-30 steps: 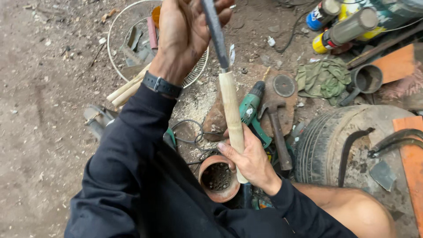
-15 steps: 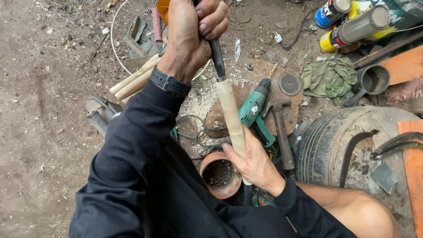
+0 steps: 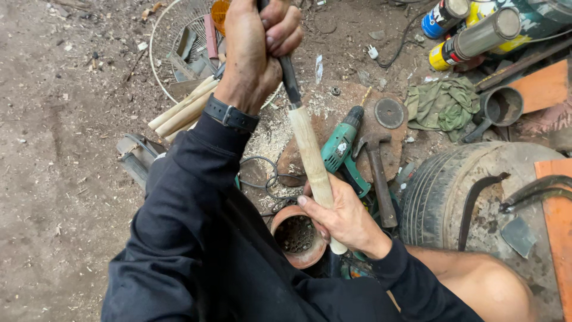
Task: The person drills a hole into a wooden handle, then inserts a curved metal blade into the hole and taps it with a hammer to secure it. The person repeats this process for multiple handles, assembling them into finished tools.
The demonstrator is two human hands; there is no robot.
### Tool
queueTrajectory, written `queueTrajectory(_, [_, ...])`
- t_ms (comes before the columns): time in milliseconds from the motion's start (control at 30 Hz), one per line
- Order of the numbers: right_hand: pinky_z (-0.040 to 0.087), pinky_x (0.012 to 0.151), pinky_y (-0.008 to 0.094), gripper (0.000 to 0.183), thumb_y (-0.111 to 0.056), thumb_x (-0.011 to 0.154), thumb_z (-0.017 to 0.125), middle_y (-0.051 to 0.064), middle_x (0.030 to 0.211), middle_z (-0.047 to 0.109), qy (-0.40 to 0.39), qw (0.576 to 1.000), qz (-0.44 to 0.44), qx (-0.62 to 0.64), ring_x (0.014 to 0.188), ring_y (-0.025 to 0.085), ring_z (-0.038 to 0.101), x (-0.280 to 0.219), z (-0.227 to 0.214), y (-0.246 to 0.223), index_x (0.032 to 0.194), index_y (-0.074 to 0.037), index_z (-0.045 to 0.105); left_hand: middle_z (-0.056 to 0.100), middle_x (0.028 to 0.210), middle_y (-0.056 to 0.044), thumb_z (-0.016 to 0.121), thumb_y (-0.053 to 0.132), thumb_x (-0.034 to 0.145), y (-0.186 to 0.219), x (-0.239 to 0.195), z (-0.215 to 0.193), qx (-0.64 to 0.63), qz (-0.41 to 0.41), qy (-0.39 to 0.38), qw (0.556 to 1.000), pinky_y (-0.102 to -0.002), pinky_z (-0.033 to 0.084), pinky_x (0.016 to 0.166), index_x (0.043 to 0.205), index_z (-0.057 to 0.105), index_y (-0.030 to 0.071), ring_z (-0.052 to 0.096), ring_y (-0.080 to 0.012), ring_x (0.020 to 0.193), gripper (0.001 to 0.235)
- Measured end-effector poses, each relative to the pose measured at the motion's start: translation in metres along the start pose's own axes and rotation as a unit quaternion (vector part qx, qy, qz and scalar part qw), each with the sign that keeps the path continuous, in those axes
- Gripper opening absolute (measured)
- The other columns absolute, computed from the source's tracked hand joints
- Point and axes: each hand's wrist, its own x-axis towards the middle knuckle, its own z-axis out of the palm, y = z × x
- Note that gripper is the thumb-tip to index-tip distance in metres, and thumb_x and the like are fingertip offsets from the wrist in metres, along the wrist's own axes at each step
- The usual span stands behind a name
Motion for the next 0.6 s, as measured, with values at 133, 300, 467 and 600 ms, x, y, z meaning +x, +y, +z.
queueTrajectory(133, [0.044, 0.037, 0.025, 0.019, -0.013, 0.095, 0.067, -0.001, 0.062, 0.054, -0.027, 0.997, 0.024, 0.068, 0.041, 0.007, 0.050, 0.007, 0.002, 0.005, 0.103, -0.003, 0.053, 0.031, 0.060, 0.006, 0.034, 0.033, 0.114, 0.000, -0.001, 0.006, 0.015, -0.035, 0.050, 0.998, -0.026, 0.024, 0.044, 0.084, 0.049, 0.007, 0.028, -0.0068, 0.046, 0.042])
queueTrajectory(300, [0.052, 0.054, 0.028, 0.028, -0.012, 0.093, 0.070, 0.003, 0.079, 0.059, -0.033, 0.994, 0.006, 0.105, 0.061, 0.011, 0.061, 0.026, 0.003, 0.018, 0.113, -0.001, 0.054, 0.046, 0.066, -0.001, 0.034, 0.037, 0.116, -0.006, -0.002, 0.013, 0.087, -0.042, 0.080, 0.992, -0.027, 0.038, 0.052, 0.088, 0.052, 0.003, 0.043, -0.0111, 0.055, 0.047])
queueTrajectory(467, [0.056, 0.070, 0.031, 0.034, -0.014, 0.091, 0.071, 0.006, 0.089, 0.063, 0.035, 0.995, -0.056, 0.073, 0.075, 0.013, 0.064, 0.044, -0.006, 0.015, 0.119, -0.002, 0.056, 0.058, 0.074, -0.002, 0.042, 0.035, 0.111, -0.010, -0.008, 0.032, 0.165, -0.063, 0.013, 0.984, -0.030, 0.052, 0.062, 0.100, 0.060, 0.003, 0.059, -0.0142, 0.064, 0.038])
queueTrajectory(600, [0.056, 0.072, 0.031, 0.028, -0.018, 0.096, 0.070, 0.005, 0.089, 0.062, 0.043, 0.992, -0.079, 0.083, 0.077, 0.014, 0.064, 0.054, -0.016, 0.012, 0.115, -0.001, 0.058, 0.069, 0.091, -0.003, 0.046, 0.050, 0.113, -0.007, -0.019, 0.047, 0.304, -0.028, -0.121, 0.945, -0.028, 0.056, 0.081, 0.113, 0.064, 0.006, 0.066, -0.0125, 0.085, 0.047])
